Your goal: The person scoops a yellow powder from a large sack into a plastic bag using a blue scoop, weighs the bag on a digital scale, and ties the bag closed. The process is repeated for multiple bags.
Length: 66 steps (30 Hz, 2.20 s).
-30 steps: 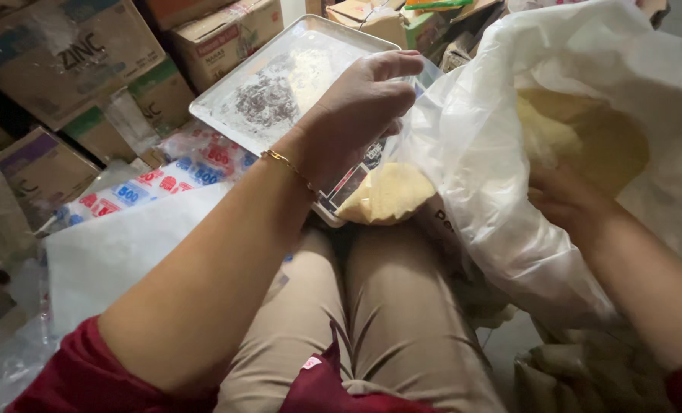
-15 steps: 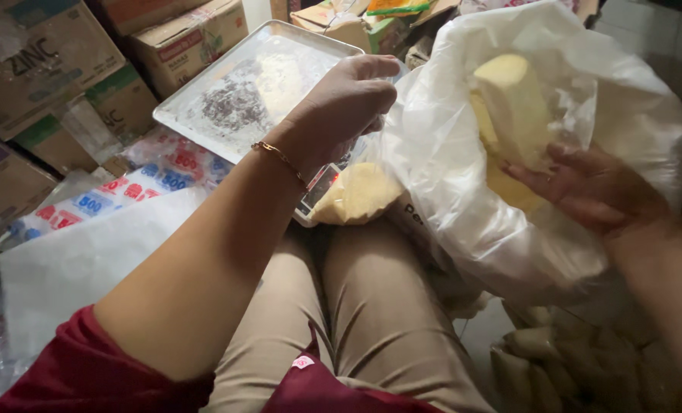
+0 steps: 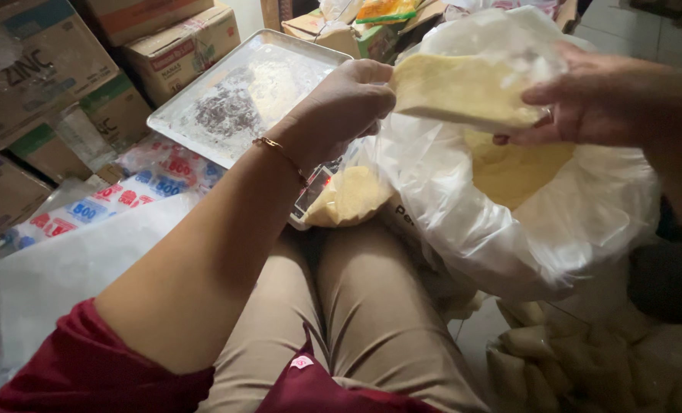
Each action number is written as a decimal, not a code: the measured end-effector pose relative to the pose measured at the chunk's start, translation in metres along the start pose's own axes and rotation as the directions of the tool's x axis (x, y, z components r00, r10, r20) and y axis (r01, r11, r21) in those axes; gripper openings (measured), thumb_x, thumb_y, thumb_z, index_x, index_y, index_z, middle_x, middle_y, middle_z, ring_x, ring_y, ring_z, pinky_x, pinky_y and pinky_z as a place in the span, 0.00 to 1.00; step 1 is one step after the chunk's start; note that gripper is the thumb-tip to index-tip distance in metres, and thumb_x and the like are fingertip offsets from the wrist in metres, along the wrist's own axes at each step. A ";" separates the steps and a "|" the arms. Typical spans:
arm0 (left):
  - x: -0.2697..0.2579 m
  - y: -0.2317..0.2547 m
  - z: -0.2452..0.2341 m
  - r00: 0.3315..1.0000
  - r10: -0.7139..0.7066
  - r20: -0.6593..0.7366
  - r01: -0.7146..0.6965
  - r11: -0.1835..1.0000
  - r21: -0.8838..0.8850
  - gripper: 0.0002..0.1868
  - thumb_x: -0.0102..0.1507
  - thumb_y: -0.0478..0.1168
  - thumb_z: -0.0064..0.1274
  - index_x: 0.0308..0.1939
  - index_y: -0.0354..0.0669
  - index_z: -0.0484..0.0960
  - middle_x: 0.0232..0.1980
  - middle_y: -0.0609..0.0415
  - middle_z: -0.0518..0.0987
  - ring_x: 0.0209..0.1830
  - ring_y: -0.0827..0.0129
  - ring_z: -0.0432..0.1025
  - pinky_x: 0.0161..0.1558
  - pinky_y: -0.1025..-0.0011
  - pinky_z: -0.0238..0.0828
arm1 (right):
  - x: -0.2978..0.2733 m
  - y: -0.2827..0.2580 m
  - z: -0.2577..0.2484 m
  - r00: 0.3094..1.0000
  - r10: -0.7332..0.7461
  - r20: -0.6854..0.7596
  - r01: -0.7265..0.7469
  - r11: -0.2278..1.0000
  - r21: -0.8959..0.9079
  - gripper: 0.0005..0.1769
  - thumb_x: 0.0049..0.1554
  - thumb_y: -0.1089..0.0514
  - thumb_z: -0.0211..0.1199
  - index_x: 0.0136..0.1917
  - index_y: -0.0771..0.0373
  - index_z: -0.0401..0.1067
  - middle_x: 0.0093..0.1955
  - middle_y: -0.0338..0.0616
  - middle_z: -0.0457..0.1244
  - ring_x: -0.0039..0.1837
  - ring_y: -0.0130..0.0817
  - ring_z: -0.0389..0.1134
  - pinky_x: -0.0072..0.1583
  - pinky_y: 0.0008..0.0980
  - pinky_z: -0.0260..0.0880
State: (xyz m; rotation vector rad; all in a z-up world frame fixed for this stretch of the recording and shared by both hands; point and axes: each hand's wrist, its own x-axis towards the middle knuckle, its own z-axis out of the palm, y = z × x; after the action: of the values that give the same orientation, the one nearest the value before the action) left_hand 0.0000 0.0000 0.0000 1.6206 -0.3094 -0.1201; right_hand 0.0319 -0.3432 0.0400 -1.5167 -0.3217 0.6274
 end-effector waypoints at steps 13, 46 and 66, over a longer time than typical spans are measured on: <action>-0.014 0.008 -0.001 0.999 -0.027 -0.047 0.029 0.999 0.046 0.33 0.54 0.38 0.51 0.65 0.33 0.72 0.47 0.51 0.81 0.33 0.71 0.74 0.38 0.73 0.77 | 0.041 -0.062 0.073 0.965 0.007 -0.264 -0.231 0.508 -0.830 0.59 0.51 0.36 0.68 0.86 0.55 0.46 0.65 0.65 0.65 0.53 0.53 0.76 0.49 0.43 0.78; -0.024 -0.002 -0.011 0.999 -0.034 -0.025 0.031 0.995 -0.097 0.32 0.57 0.36 0.51 0.67 0.35 0.72 0.48 0.49 0.80 0.39 0.71 0.71 0.44 0.71 0.75 | 0.040 0.099 -0.030 0.664 -0.247 -0.706 -0.697 0.136 -0.704 0.61 0.44 0.43 0.78 0.80 0.62 0.49 0.79 0.76 0.44 0.75 0.70 0.54 0.70 0.57 0.61; -0.020 -0.007 -0.014 1.000 0.014 -0.003 -0.014 0.993 -0.119 0.32 0.57 0.37 0.51 0.67 0.34 0.71 0.51 0.50 0.81 0.39 0.72 0.72 0.44 0.71 0.75 | 0.041 0.178 -0.047 1.000 0.005 0.029 -0.018 0.880 0.475 0.25 0.55 0.56 0.64 0.64 0.66 0.68 0.53 0.48 0.66 0.51 0.37 0.66 0.51 0.33 0.66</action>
State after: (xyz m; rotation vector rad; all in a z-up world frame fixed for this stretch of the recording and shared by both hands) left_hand -0.0147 0.0196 -0.0080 1.5001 -0.3067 -0.1241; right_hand 0.0590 -0.3694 -0.1451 -1.0360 -0.1608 0.6794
